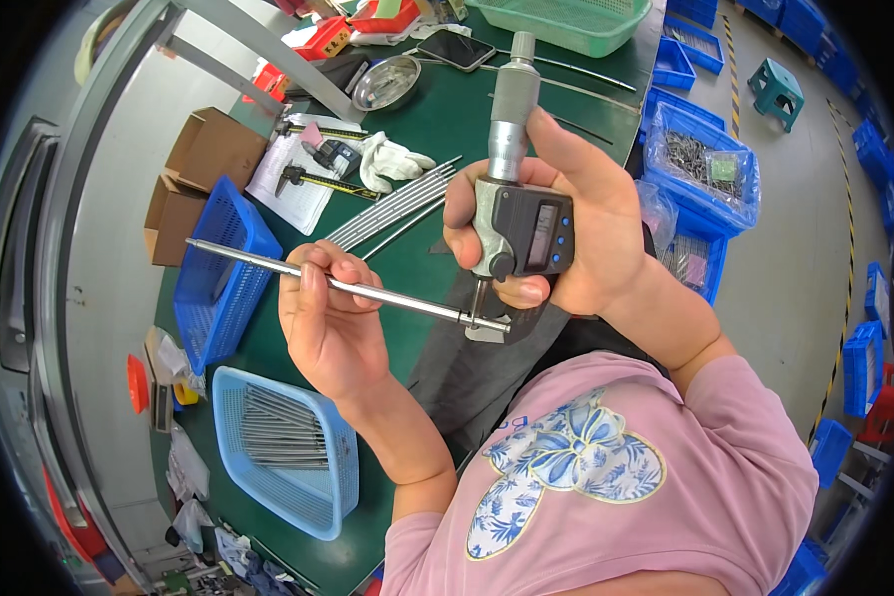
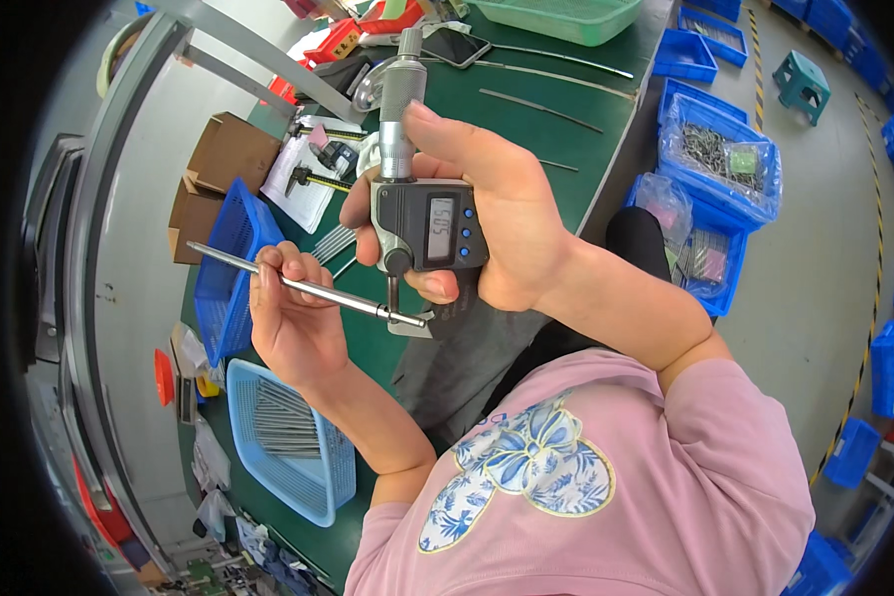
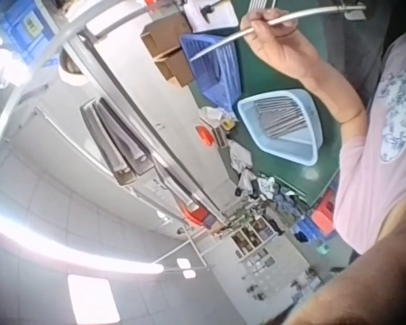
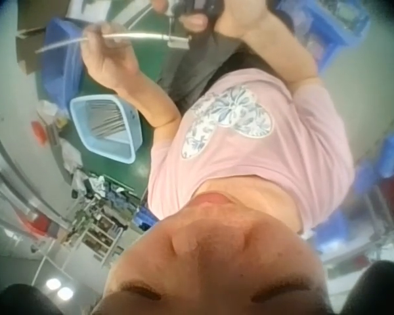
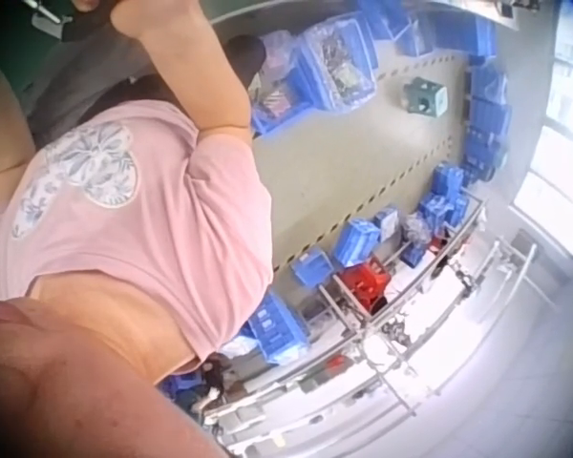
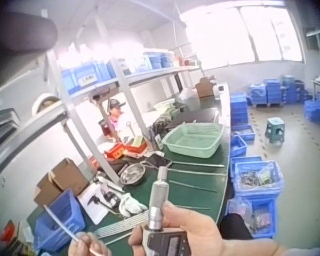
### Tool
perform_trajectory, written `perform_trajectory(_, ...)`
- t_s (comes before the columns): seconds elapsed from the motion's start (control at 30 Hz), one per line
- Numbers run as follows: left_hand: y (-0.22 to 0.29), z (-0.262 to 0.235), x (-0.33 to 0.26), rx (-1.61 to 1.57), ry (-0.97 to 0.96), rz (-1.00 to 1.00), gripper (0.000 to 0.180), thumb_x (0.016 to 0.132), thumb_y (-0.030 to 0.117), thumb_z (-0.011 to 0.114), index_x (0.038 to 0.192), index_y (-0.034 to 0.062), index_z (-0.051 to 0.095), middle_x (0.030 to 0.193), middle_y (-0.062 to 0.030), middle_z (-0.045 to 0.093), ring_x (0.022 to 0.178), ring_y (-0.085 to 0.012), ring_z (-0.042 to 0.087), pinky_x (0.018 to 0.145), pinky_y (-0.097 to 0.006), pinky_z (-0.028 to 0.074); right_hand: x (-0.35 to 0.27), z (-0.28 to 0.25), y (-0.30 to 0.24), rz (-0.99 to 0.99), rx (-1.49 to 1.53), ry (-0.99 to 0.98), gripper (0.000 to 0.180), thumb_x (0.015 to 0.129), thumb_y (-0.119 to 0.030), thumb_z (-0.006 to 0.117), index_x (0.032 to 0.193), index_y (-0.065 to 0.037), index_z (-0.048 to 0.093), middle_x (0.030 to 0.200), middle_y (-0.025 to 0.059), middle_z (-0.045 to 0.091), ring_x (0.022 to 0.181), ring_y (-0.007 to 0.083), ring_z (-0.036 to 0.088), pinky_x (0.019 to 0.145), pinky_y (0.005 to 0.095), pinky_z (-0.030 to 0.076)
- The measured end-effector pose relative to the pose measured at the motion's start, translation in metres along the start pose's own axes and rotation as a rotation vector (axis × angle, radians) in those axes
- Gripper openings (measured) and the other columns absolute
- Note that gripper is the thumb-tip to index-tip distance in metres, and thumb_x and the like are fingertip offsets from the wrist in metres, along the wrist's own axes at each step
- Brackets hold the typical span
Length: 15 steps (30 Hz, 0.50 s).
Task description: Using a digital micrometer to measure the thickness of various thin metal rods at a workbench.
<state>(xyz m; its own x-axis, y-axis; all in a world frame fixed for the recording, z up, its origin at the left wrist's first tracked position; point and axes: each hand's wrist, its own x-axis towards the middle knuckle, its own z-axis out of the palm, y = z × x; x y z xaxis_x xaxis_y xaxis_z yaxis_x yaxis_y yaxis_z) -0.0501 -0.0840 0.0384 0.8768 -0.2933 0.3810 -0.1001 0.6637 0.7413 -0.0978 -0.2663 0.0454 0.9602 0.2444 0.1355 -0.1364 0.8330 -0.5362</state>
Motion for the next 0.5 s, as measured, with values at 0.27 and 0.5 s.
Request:
perform_trajectory(0.27, -0.0011, 0.0, -0.0001, 0.013, 0.026, -0.018, 0.014, 0.084, 0.011, 0.039, 0.087, -0.0006, 0.046, 0.071, -0.0086, 0.047, 0.054, -0.0111, 0.042, 0.047, -0.022, 0.036, -0.0002, -0.0026, -0.0013, 0.024, -0.027, -0.029, 0.067, 0.079, -0.057, 0.03, 0.088, 0.007, 0.051, 0.071, 0.0173, 0.055, 0.044, 0.0147, 0.047, 0.034, 0.021, 0.037)
perform_trajectory(0.5, -0.0008, 0.0017, -0.0003, 0.009, 0.039, -0.016, 0.014, 0.085, 0.011, 0.038, 0.087, -0.0006, 0.046, 0.071, -0.0085, 0.047, 0.053, -0.0114, 0.042, 0.047, -0.022, 0.036, 0.0008, -0.0023, 0.0013, -0.004, -0.103, -0.02, 0.069, 0.079, -0.058, 0.028, 0.087, 0.005, 0.052, 0.069, 0.0159, 0.055, 0.042, 0.0135, 0.046, 0.033, 0.0201, 0.036)
